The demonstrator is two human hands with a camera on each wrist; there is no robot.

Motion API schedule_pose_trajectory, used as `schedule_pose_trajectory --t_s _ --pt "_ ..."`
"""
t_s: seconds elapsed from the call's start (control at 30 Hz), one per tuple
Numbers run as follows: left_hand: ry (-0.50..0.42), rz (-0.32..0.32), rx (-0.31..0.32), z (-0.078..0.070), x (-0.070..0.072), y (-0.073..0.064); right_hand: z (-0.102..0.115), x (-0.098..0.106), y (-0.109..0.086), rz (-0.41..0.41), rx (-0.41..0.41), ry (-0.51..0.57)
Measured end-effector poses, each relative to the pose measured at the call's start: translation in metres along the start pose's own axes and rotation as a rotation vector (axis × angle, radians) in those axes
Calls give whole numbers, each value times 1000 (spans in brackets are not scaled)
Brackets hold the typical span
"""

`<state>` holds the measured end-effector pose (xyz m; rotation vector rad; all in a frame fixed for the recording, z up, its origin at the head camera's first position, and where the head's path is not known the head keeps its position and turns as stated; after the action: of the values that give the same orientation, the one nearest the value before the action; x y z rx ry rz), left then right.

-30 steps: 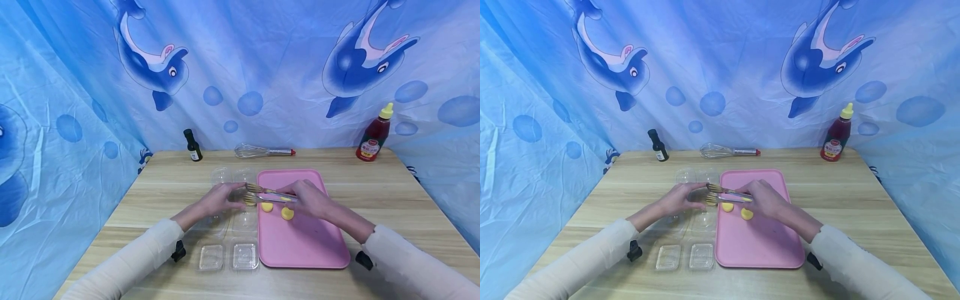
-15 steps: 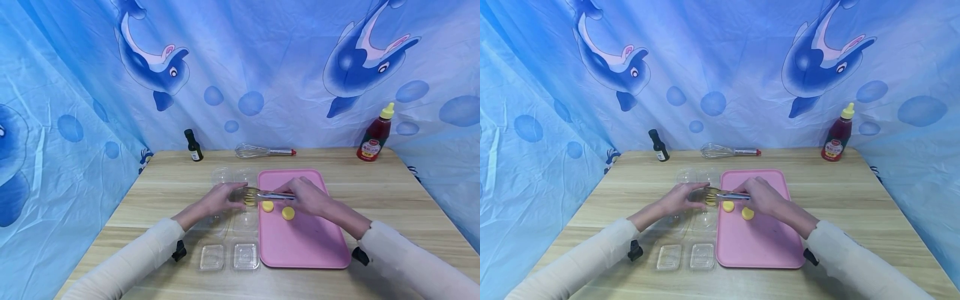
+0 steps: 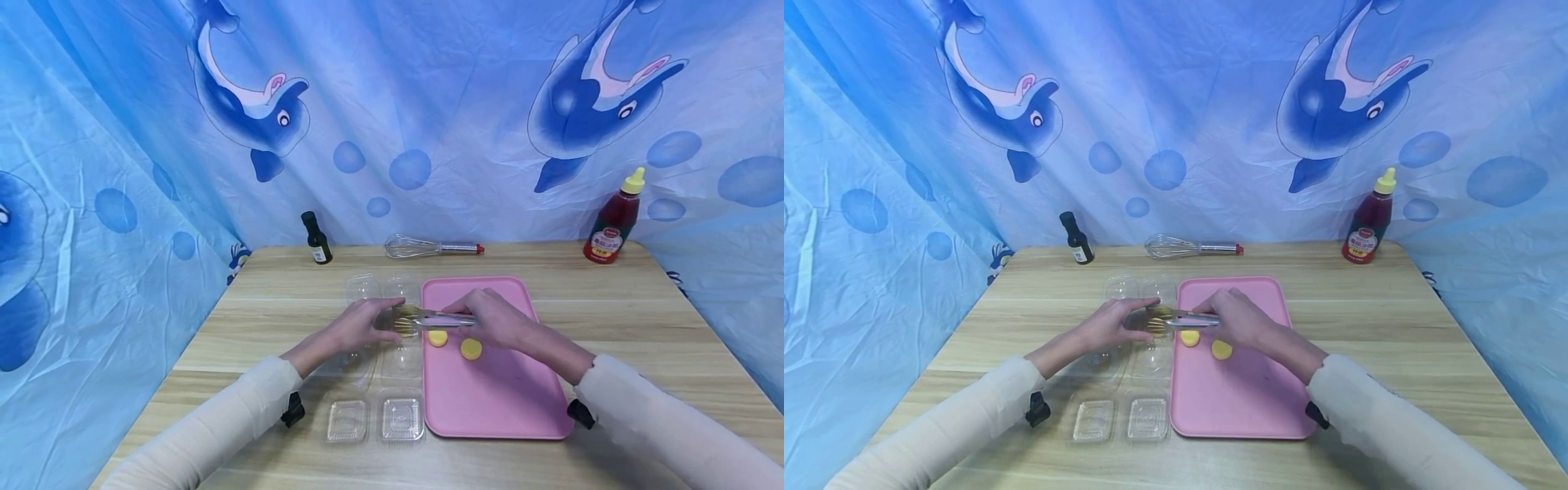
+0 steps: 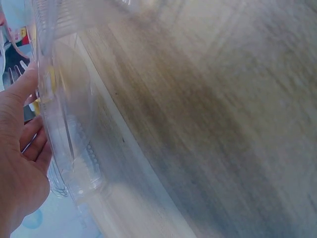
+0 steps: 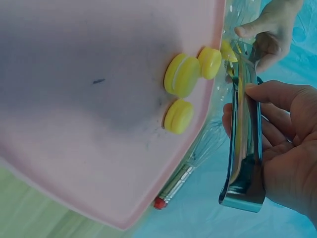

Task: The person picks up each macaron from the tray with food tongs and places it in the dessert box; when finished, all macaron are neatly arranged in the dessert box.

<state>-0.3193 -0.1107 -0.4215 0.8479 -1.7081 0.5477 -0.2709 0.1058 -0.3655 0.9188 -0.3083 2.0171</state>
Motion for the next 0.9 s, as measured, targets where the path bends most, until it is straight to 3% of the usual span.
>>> schedule_pose_trajectory --t_s 0.13,0.4,0.9 --pt "1 -6 -6 0 1 0 3 -1 -1 -1 -14 -32" --pt "-9 -3 -7 -1 1 -2 10 3 -6 -39 84 -91" --pt "13 -14 -21 0 -1 0 11 13 -13 -94 84 -138"
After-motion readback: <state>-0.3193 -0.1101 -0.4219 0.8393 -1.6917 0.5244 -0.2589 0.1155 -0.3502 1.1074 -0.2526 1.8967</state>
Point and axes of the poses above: each hand's wrist, its own y-axis towards the middle knuckle, its own x-axis out of the back of the hand, z = x × y, the point moved 7 cm from there along y, towards the middle knuckle, and after that the axes turned 9 degrees about y, right-handed, at the moved point
